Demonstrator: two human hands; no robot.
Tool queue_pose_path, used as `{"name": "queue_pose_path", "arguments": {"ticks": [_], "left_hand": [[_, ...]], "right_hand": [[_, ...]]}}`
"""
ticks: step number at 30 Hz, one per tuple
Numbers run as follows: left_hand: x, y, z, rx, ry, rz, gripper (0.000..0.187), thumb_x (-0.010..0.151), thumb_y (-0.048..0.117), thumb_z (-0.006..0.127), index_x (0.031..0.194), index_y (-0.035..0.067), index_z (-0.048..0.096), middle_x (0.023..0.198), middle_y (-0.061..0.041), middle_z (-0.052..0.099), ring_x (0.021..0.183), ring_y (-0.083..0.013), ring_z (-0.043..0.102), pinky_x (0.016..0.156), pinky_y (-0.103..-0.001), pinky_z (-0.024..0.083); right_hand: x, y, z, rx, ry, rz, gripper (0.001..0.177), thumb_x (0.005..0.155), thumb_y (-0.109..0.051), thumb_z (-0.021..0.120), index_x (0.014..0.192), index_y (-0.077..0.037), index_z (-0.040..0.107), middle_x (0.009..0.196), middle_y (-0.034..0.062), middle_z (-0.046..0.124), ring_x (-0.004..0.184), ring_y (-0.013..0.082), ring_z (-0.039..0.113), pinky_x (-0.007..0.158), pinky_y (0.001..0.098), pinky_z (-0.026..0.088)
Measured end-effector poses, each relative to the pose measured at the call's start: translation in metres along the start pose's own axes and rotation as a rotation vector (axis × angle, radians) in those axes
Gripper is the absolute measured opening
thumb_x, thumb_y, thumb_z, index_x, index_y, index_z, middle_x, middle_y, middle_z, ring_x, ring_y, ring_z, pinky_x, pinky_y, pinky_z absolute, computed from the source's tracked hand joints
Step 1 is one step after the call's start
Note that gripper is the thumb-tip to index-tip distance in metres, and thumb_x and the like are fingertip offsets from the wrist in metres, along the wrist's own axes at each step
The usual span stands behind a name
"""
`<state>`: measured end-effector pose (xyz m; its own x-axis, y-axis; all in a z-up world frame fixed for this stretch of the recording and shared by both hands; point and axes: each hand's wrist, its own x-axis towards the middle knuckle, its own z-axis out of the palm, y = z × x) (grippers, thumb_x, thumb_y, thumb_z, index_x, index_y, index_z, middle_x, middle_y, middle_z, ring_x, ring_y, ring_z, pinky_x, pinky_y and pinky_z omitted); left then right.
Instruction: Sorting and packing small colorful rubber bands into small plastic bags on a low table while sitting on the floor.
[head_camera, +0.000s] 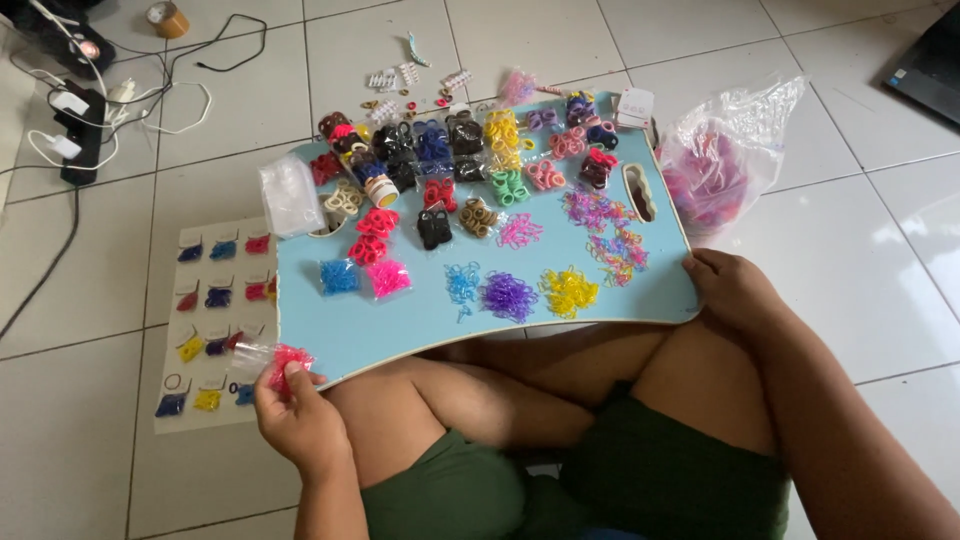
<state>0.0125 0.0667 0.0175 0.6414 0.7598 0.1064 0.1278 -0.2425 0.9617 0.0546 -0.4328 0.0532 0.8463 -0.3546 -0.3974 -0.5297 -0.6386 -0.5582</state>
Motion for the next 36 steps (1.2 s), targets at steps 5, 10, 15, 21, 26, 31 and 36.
{"name": "queue_pose_path", "arguments": {"ticks": [5,10,15,21,26,31,36], "left_hand": [[0.002,0.009,0.001,0.024,0.028,-0.015,0.012,0.111,0.017,0.058,0.113,0.008,0.065,0.079,-0.001,0.067,0.078,-0.0133,0.064,0.086,-0.031,0.053],[-0.003,0.011,-0.001,0.047,0.031,0.004,0.011,0.113,0.015,0.058,0.112,0.006,0.065,0.081,-0.004,0.067,0.075,-0.0157,0.063,0.081,-0.033,0.054],[-0.01,0.016,-0.001,0.081,0.031,-0.044,0.012,0.113,0.016,0.056,0.11,0.006,0.063,0.081,-0.003,0.067,0.078,-0.0148,0.065,0.085,-0.032,0.053],[-0.012,0.022,-0.002,0.105,0.037,-0.027,0.015,0.115,0.015,0.056,0.107,0.004,0.063,0.085,-0.006,0.07,0.077,-0.0162,0.065,0.083,-0.034,0.054],[-0.014,0.027,-0.005,0.121,-0.004,-0.015,0.013,0.113,0.014,0.056,0.113,0.004,0.064,0.092,-0.008,0.073,0.092,-0.0184,0.069,0.09,-0.036,0.055],[-0.018,0.036,-0.003,0.134,-0.032,-0.023,0.016,0.109,0.011,0.056,0.119,0.002,0.064,0.11,-0.01,0.075,0.083,-0.0171,0.069,0.083,-0.033,0.057],[-0.017,0.038,0.003,0.164,-0.031,-0.009,0.016,0.109,0.008,0.056,0.12,0.001,0.065,0.108,-0.011,0.075,0.082,-0.0189,0.069,0.082,-0.034,0.057]], "right_hand": [[-0.001,-0.005,-0.009,-0.067,-0.039,-0.008,0.039,0.104,-0.036,0.048,0.127,-0.017,0.074,0.126,0.0062,0.075,0.113,0.0261,0.066,0.097,0.0401,0.046],[0.009,0.0,-0.011,-0.115,-0.077,-0.01,0.039,0.104,-0.037,0.048,0.127,-0.021,0.075,0.128,0.0045,0.074,0.114,0.0254,0.066,0.098,0.0398,0.047],[0.004,-0.005,-0.011,-0.042,-0.046,0.036,0.041,0.103,-0.036,0.05,0.135,-0.022,0.072,0.137,0.0036,0.071,0.121,0.0252,0.064,0.103,0.0401,0.046],[0.006,-0.007,-0.006,-0.069,0.008,0.05,0.038,0.103,-0.033,0.046,0.129,-0.017,0.07,0.128,0.0086,0.072,0.116,0.0289,0.064,0.097,0.0427,0.045],[0.009,-0.007,-0.003,-0.054,0.01,0.082,0.038,0.104,-0.031,0.043,0.13,-0.015,0.065,0.125,0.0106,0.071,0.112,0.0299,0.064,0.094,0.0438,0.045],[0.011,-0.007,0.003,-0.186,0.067,0.024,0.048,0.1,-0.033,0.043,0.142,-0.015,0.057,0.135,0.0109,0.067,0.121,0.0349,0.061,0.098,0.0493,0.046],[0.026,-0.031,0.012,-0.191,0.343,-0.593,0.021,0.1,-0.021,0.066,0.116,-0.015,0.078,0.115,0.0081,0.074,0.108,0.0304,0.063,0.089,0.0471,0.051]]}}
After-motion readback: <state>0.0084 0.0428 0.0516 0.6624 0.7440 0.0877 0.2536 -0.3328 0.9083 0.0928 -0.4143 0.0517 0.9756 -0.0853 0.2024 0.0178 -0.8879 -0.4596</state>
